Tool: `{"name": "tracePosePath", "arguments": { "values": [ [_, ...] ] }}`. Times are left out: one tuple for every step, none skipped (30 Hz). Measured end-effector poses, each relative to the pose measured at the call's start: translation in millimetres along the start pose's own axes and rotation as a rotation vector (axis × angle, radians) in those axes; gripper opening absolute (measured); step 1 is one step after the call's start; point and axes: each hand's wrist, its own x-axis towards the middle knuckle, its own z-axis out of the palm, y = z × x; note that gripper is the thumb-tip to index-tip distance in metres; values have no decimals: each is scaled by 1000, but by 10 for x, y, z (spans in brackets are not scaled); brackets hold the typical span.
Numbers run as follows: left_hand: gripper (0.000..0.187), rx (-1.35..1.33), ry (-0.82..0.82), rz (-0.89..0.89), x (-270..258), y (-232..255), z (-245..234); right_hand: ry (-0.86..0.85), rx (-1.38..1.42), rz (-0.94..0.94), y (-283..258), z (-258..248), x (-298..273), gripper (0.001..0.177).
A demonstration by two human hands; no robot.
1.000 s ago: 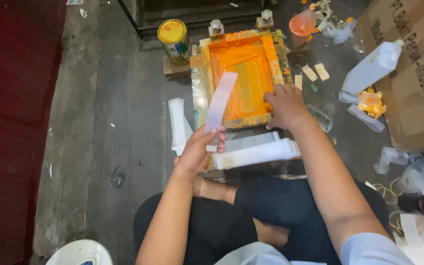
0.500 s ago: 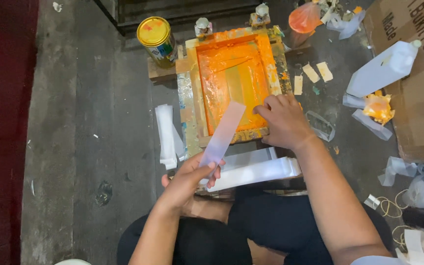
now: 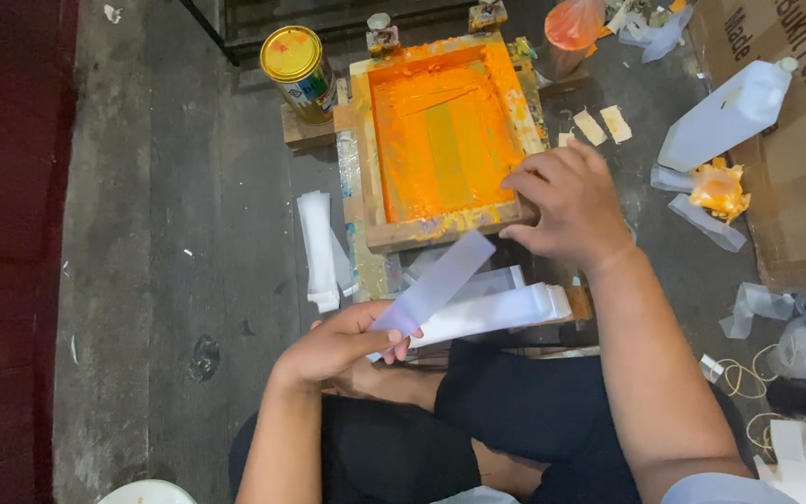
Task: The person sits on the floor and folds white paper strips. They then use a squeegee to spread orange ink across a screen printing frame. The person places a folded paper strip onto the frame and presses the squeegee over it to transfer the ink.
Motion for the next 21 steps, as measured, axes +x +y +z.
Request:
{"name": "tracePosePath", "arguments": {
  "values": [
    [15,1,2,2,-11,0,-7,1,0,-3,-5,-39,2,57],
    [15,27,-14,-9,-22,1,-12,49,-17,-19,-9,-78,0,53],
    [15,53,-31,-21,-31,1,-16,97,-33,-35,-10,-117,-2,48],
    [15,53,-30,-20,-28,-9,-23,98,-33,-37,-14,-138,8,48],
    [15,59,-22,-37,-24,-20,-29,181,-38,-52,-14,-158,17,45],
    [16,66,-15,-54,-16,-30,-35,264,-43,-67,-13,-178,24,41],
    [16,67,-15,-54,18,-94,-38,264,-43,-68,-26,-181,41,41],
    [19,43,46,-65,57,-156,-47,327,-38,-75,-37,-183,54,41],
    [24,20,107,-75,99,-219,-56,390,-33,-83,-46,-183,68,41],
    [24,22,106,-77,171,-326,-71,391,-33,-81,-82,-168,64,41],
    [31,-16,196,-86,243,-434,-87,404,-51,-50,-117,-151,62,35],
    [38,-55,289,-96,308,-542,-105,416,-66,-19,-157,-128,62,30],
    [38,-53,289,-99,318,-342,11,417,-65,-17,-183,-136,82,30],
    [51,-97,475,-327,323,-146,134,451,-94,-22,-214,-145,102,27],
    [69,-141,658,-558,325,53,255,486,-124,-28,-247,-156,125,27],
    [69,-148,668,-559,346,-2,263,483,-115,-36,-276,-161,144,27],
    [38,-107,619,-482,365,-53,270,499,-107,-13,-306,-171,165,29],
    [17,-58,561,-398,422,-80,249,524,-108,12,-316,-196,210,32],
    [17,-57,564,-391,513,-107,213,529,-109,7,-308,-213,264,32],
    [19,47,572,-370,584,-170,216,523,-112,23,-304,-220,280,33],
    [29,150,580,-349,655,-240,214,517,-115,39,-303,-218,294,34]
  ]
}}
